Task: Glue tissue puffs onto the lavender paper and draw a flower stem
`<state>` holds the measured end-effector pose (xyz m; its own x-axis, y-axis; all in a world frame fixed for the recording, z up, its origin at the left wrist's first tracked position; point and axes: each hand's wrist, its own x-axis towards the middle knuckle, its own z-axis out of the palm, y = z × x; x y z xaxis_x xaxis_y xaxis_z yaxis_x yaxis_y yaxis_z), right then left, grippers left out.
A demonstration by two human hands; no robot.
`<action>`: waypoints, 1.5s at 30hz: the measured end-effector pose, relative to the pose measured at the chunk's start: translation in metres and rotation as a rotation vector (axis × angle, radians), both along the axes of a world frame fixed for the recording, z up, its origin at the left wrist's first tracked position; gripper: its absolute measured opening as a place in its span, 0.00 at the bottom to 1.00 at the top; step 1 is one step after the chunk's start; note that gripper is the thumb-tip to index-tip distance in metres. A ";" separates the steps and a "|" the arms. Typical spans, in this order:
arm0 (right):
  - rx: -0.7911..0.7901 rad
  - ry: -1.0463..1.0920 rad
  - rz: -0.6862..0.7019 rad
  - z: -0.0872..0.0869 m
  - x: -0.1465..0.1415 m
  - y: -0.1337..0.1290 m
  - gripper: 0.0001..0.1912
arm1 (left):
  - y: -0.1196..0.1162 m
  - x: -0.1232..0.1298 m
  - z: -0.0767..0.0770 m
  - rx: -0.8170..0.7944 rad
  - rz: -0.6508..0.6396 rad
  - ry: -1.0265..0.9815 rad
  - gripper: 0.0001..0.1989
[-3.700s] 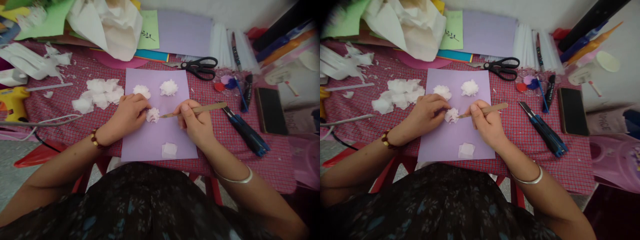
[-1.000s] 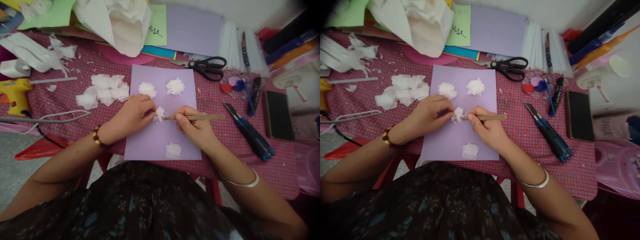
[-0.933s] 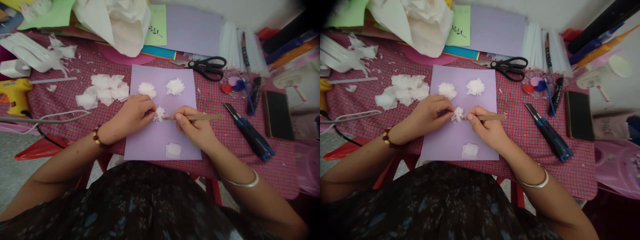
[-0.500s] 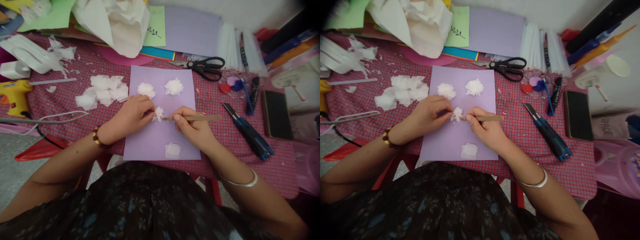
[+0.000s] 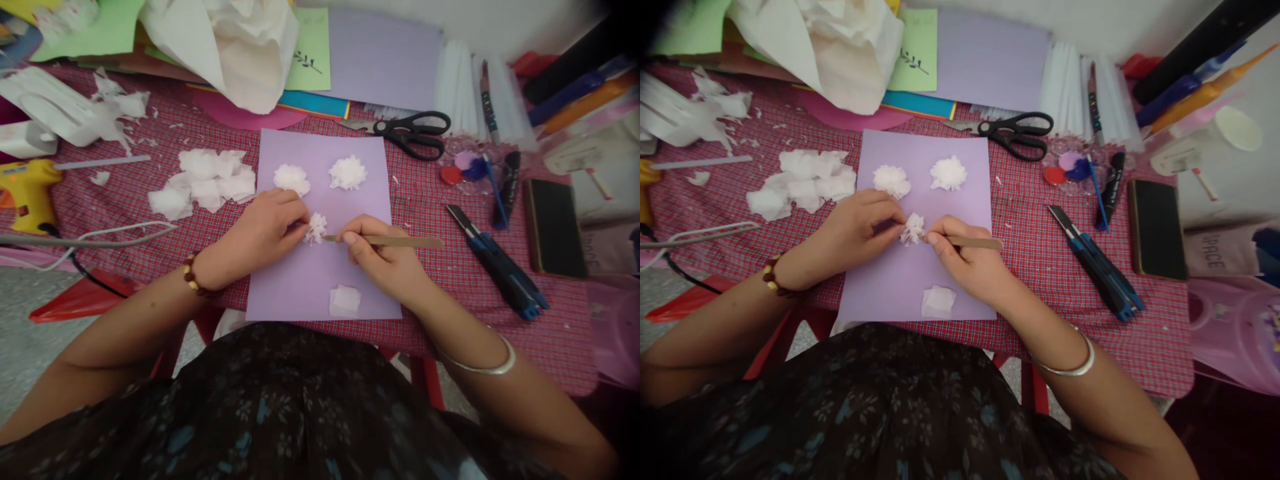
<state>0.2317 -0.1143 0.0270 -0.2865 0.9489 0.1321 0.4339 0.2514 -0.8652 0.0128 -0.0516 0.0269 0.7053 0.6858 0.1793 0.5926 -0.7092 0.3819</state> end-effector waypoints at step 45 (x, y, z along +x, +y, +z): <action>-0.218 0.314 -0.113 -0.003 0.001 0.008 0.17 | -0.032 0.004 0.017 -0.142 -0.053 -0.204 0.08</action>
